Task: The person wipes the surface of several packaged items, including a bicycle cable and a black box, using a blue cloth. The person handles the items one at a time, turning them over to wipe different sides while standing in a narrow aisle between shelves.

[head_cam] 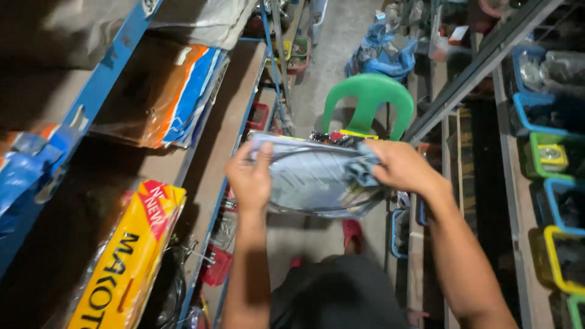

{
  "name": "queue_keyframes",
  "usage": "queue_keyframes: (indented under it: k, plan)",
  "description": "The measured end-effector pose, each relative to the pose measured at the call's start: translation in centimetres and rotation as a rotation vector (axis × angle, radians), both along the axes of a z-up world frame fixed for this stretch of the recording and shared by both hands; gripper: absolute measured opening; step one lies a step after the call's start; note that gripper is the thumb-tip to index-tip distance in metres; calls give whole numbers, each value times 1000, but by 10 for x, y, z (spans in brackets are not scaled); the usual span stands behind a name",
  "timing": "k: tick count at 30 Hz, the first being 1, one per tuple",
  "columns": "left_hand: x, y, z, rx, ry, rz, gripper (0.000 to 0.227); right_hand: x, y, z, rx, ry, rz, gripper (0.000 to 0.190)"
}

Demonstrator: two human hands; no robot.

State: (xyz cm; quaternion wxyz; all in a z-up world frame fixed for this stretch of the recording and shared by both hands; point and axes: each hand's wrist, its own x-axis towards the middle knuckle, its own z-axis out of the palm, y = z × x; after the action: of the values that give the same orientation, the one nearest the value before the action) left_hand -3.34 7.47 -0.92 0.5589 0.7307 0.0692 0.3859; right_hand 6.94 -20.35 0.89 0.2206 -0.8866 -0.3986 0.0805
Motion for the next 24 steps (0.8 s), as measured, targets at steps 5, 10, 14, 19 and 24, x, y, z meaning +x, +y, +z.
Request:
queue_keyframes:
  k: [5, 10, 14, 19, 24]
  plan:
    - [-23, 5, -8, -56, -55, -62, 3, -39, -4, -13, 1, 13, -118, 38]
    - [-30, -16, -18, -39, -71, -173, 4, -65, 25, -15, 56, -59, -56, 32]
    - [-29, 6, -17, -27, -70, -24, 6, -58, 5, -13, 16, -147, -103, 30]
    - [-23, 15, -24, -165, -85, 18, 5, -48, -25, -34, 41, -171, -204, 24]
    - [-14, -25, 10, 209, -107, 426, 56, -51, -20, -29, 108, -161, -235, 20]
